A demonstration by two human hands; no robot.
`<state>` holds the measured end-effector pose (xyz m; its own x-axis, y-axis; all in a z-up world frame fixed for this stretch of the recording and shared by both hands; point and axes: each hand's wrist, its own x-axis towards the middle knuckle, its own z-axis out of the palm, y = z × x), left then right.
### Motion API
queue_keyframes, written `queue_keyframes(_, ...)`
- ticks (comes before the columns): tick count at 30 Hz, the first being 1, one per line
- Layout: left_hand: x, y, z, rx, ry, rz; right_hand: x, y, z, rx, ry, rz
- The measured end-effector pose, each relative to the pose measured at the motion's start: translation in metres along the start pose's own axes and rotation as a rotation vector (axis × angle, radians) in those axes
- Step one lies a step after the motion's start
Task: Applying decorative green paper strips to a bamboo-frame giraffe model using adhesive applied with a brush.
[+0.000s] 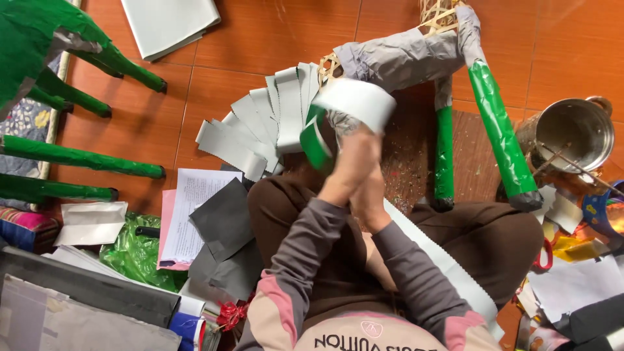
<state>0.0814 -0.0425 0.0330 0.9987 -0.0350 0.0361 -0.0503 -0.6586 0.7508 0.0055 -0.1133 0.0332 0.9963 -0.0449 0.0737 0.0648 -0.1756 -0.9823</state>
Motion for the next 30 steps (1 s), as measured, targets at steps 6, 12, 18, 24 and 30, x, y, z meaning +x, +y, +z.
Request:
queue_keyframes(6,-0.059,0.014,-0.034,-0.61,0.238,0.079,0.024,0.045,-0.015,0.332,0.187,0.359)
queue_keyframes(12,-0.061,-0.007,-0.014,-0.919,0.064,-0.416,0.024,0.159,-0.021,1.012,0.181,0.793)
queue_keyframes(18,-0.063,-0.009,-0.011,-0.793,0.073,-0.397,0.053,0.119,-0.08,0.907,0.413,0.672)
queue_keyframes(24,-0.064,0.006,-0.021,-0.7,0.076,-0.489,-0.007,0.313,-0.152,0.739,0.37,1.008)
queue_keyframes(30,-0.065,-0.015,0.005,-0.588,0.061,-0.581,0.007,0.038,-0.046,-0.167,-0.195,-0.35)
